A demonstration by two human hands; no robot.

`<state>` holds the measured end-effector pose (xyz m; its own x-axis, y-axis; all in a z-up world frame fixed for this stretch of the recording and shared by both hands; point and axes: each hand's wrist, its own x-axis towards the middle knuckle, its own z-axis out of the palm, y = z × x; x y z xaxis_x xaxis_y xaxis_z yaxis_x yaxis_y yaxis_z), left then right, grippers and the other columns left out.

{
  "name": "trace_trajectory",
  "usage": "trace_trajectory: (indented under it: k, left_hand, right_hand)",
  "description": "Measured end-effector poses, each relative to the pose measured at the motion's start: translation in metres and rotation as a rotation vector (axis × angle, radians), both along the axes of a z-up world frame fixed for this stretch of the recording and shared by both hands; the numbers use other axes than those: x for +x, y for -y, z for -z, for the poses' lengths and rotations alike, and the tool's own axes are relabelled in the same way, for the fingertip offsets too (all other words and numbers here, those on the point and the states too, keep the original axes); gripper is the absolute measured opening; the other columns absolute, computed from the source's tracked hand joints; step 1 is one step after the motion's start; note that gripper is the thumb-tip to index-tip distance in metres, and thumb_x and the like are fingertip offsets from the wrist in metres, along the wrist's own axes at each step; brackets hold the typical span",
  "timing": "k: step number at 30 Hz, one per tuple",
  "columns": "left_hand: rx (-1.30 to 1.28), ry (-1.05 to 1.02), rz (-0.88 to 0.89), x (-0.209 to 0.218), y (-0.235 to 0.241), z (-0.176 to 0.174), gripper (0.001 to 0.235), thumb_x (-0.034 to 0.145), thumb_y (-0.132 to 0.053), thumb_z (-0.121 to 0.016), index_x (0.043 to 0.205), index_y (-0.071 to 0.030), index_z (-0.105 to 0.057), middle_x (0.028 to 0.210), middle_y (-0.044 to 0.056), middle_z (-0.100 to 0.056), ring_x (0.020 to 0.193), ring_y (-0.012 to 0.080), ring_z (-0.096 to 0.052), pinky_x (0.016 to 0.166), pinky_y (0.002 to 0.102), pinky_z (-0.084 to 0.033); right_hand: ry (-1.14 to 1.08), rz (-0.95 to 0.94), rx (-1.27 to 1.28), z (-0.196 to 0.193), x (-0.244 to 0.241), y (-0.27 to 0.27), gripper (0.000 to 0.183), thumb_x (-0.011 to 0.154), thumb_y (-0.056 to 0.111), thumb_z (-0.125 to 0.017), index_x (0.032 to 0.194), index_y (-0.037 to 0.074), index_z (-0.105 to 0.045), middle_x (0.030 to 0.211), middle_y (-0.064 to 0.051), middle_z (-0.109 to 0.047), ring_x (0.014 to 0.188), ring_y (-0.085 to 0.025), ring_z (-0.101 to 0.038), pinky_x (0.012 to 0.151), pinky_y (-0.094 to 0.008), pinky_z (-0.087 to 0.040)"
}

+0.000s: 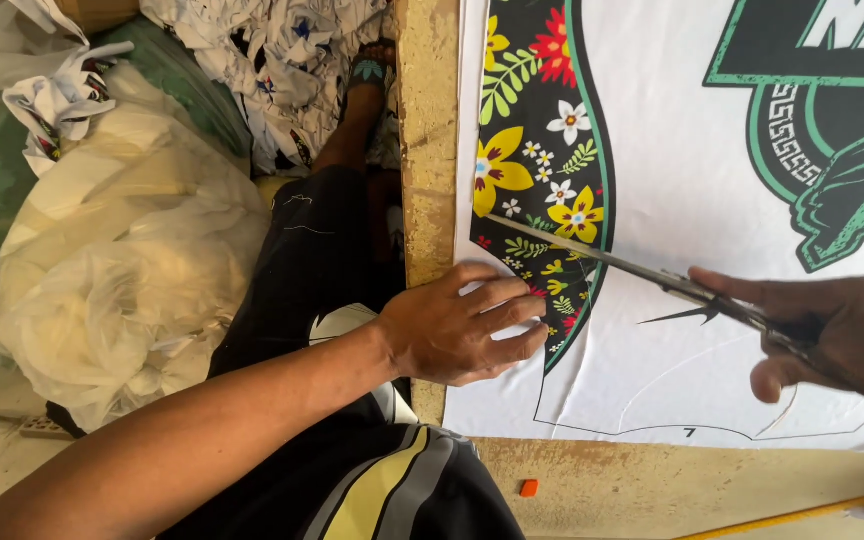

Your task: A worker uses scissors to precisely cut out jersey patterns from a large sheet of printed fabric, then folds and stacks the finished pieces on a workbench.

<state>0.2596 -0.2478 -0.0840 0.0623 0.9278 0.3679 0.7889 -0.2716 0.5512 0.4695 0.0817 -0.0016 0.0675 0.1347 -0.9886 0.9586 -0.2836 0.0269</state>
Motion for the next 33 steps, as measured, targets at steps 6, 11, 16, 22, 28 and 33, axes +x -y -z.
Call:
trace_trajectory:
  k: [6, 11, 16, 22, 28, 33]
  left_hand:
    - [0.008, 0.038, -0.035, -0.002, -0.001, -0.003, 0.024, 0.107, -0.032, -0.082, 0.12, -0.02, -0.065, 0.123, 0.0, -0.067, 0.119, 0.0192, -0.064, 0.097, 0.038, -0.053]
    - [0.018, 0.064, -0.041, -0.001, 0.0, 0.0, 0.021, 0.109, -0.03, -0.079, 0.121, -0.019, -0.065, 0.124, 0.002, -0.067, 0.118, 0.0199, -0.064, 0.097, 0.039, -0.055]
    - [0.013, 0.051, -0.05, -0.001, 0.002, -0.002, 0.018, 0.111, -0.03, -0.074, 0.122, -0.019, -0.065, 0.125, 0.001, -0.067, 0.12, 0.0202, -0.065, 0.098, 0.039, -0.055]
    - [0.053, 0.085, -0.052, -0.002, 0.003, -0.005, 0.011, 0.111, -0.024, -0.07, 0.117, -0.016, -0.066, 0.123, 0.004, -0.069, 0.116, 0.021, -0.065, 0.097, 0.04, -0.056]
    - [-0.245, 0.257, 0.058, -0.049, 0.051, -0.038, 0.009, 0.106, -0.01, -0.078, 0.111, -0.004, -0.075, 0.117, 0.014, -0.076, 0.11, 0.0365, -0.073, 0.1, 0.052, -0.064]
    - [-1.205, 0.092, -0.406, -0.148, 0.19, -0.016, 0.051, 0.091, 0.006, -0.066, 0.137, -0.013, -0.066, 0.148, 0.002, -0.056, 0.092, 0.03, -0.071, 0.066, 0.047, -0.062]
  right_hand:
    - [-0.159, -0.457, -0.164, 0.028, 0.029, -0.045, 0.103, 0.073, -0.027, -0.082, 0.157, 0.032, -0.081, 0.036, -0.029, -0.078, 0.049, -0.027, -0.052, 0.053, -0.04, -0.035]
    - [-0.301, -0.324, -0.119, 0.026, -0.005, -0.038, 0.109, 0.059, -0.043, -0.077, 0.152, 0.014, -0.083, 0.055, -0.014, -0.031, 0.045, -0.031, -0.043, 0.049, -0.043, -0.048]
    - [-0.13, -0.534, -0.138, 0.026, -0.02, -0.052, 0.107, 0.074, -0.034, -0.078, 0.154, 0.037, -0.087, 0.04, -0.029, -0.077, 0.053, -0.025, -0.052, 0.06, -0.036, -0.036]
    - [-0.128, -1.033, 0.146, 0.0, -0.041, -0.008, 0.115, 0.05, 0.027, -0.119, 0.146, 0.07, -0.071, 0.038, 0.004, -0.079, 0.063, -0.016, -0.034, 0.059, -0.026, -0.04]
    - [-0.275, -0.567, 0.118, -0.043, 0.05, 0.133, 0.114, 0.058, 0.023, -0.119, 0.158, 0.045, -0.07, 0.089, 0.017, -0.06, 0.062, -0.01, -0.043, 0.063, -0.022, -0.051]
    - [-0.315, 0.463, 0.107, -0.066, 0.045, 0.281, 0.095, 0.077, 0.013, -0.087, 0.167, 0.021, -0.059, 0.063, -0.004, -0.047, 0.053, -0.015, -0.036, 0.046, -0.031, -0.034]
